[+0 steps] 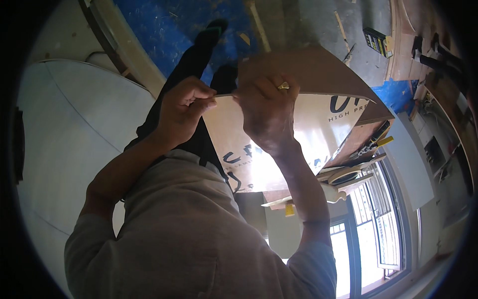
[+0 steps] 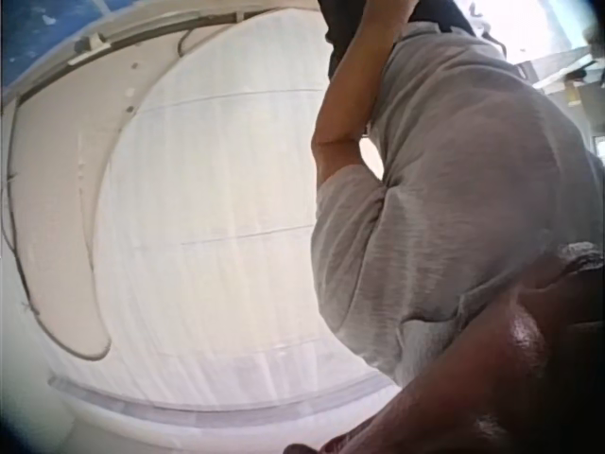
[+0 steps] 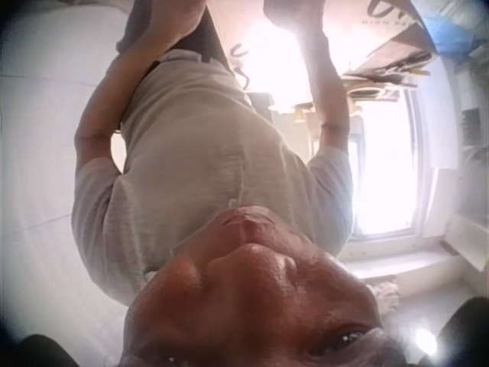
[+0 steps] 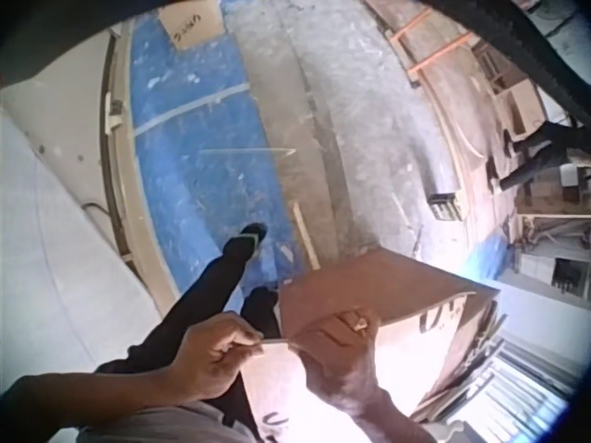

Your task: The person applies adhesive and strips of laminate edging to the sides of wooden panels, pressing them firmly and removing excess material.

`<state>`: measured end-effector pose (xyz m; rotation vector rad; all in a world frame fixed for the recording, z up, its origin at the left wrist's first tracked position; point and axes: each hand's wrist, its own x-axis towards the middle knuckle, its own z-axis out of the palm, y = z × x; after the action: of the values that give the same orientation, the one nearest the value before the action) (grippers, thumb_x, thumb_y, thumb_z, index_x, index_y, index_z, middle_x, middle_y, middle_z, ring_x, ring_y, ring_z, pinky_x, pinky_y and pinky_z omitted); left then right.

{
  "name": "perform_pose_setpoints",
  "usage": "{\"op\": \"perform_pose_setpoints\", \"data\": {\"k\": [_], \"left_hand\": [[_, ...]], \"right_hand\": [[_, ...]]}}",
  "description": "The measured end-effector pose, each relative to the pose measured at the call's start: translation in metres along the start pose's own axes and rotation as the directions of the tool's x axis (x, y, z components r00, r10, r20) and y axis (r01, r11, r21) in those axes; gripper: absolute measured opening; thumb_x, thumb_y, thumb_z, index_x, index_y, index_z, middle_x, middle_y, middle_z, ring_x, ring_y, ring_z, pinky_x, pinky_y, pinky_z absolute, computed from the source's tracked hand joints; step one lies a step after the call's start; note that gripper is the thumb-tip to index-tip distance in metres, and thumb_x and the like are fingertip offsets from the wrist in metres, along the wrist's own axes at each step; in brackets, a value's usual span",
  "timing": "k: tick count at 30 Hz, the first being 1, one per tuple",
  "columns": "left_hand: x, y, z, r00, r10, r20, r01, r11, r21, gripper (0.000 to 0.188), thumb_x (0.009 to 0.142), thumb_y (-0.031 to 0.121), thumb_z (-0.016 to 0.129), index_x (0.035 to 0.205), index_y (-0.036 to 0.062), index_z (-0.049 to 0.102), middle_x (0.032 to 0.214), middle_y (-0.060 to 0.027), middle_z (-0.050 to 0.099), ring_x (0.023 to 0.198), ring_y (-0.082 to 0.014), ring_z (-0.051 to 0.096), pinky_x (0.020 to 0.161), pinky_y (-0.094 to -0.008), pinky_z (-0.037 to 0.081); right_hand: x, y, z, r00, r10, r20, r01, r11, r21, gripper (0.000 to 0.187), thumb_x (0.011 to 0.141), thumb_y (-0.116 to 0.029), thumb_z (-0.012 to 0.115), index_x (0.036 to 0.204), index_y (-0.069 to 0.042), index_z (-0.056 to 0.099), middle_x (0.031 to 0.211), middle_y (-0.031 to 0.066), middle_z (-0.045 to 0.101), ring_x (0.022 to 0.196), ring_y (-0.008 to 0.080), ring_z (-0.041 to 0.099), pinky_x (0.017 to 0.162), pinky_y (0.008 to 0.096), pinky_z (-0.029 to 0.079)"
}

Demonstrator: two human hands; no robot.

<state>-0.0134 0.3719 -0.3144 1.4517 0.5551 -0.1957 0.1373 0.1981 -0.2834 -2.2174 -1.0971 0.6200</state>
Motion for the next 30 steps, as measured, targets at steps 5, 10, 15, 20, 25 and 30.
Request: {"op": "perform_pose_setpoints", "data": {"k": [5,10,15,20,25,30], "left_hand": [[-0.008,-0.003,-0.001,0.999,-0.021,-0.031,0.013,0.976,-0.219,0.02,0.097,-0.004,0.069,0.116,-0.0039,0.063,0.106,-0.0112,0.068,0.1,-0.0156,0.071,0.091,-0.0291,0.057],[-0.012,-0.007,-0.001,0.987,-0.161,-0.027,0.145,0.941,-0.305,0.017,0.096,0.001,0.074,0.11,-0.0036,0.068,0.102,-0.0107,0.075,0.094,-0.0131,0.073,0.083,-0.028,0.059],[-0.01,-0.002,-0.01,0.991,-0.122,0.048,0.129,0.974,-0.189,0.02,0.097,0.002,0.073,0.114,-0.0056,0.068,0.11,-0.015,0.075,0.1,-0.0178,0.074,0.092,-0.0317,0.059],[-0.013,0.0,-0.01,0.984,-0.176,0.029,0.177,0.947,-0.269,0.023,0.098,0.001,0.072,0.119,-0.0054,0.067,0.115,-0.0166,0.074,0.104,-0.0191,0.073,0.096,-0.0332,0.059],[-0.017,-0.002,-0.008,0.983,-0.183,-0.006,0.166,0.906,-0.389,0.025,0.097,-0.005,0.069,0.121,-0.0045,0.067,0.119,-0.0176,0.074,0.108,-0.0198,0.072,0.096,-0.034,0.058],[-0.015,0.003,-0.015,0.964,-0.264,0.033,0.263,0.929,-0.26,0.021,0.096,-0.009,0.065,0.116,-0.0054,0.068,0.118,-0.0176,0.074,0.108,-0.021,0.072,0.095,-0.0349,0.058]], "right_hand": [[0.006,-0.02,0.01,0.993,-0.024,0.114,0.021,0.999,0.028,0.029,0.083,-0.015,0.083,0.111,-0.013,0.073,0.096,-0.0016,0.074,0.1,0.0175,0.068,0.101,0.0454,0.039],[0.007,-0.01,0.017,0.996,-0.044,0.072,0.038,0.996,0.078,0.022,0.083,-0.013,0.083,0.104,-0.013,0.076,0.093,-0.0043,0.076,0.087,0.0148,0.07,0.104,0.044,0.037],[0.005,-0.01,0.019,0.998,-0.056,0.027,0.055,0.998,0.042,0.02,0.083,-0.015,0.084,0.102,-0.015,0.078,0.094,-0.0038,0.078,0.088,0.0122,0.071,0.106,0.0433,0.037],[0.008,-0.009,0.012,0.993,-0.035,0.112,0.033,0.999,0.015,0.025,0.083,-0.018,0.085,0.106,-0.015,0.077,0.095,-0.0033,0.079,0.096,0.0137,0.071,0.107,0.0433,0.036],[-0.003,0.016,-0.024,0.985,0.009,0.172,0.02,0.986,-0.164,0.03,0.082,-0.021,0.086,0.11,-0.016,0.075,0.102,-0.0019,0.078,0.103,0.0176,0.07,0.107,0.0433,0.037],[-0.023,0.065,-0.061,0.988,0.073,0.136,-0.035,0.964,-0.263,0.017,0.081,-0.017,0.084,0.096,-0.017,0.077,0.108,0.0002,0.077,0.108,0.0203,0.068,0.108,0.0441,0.036]]}}
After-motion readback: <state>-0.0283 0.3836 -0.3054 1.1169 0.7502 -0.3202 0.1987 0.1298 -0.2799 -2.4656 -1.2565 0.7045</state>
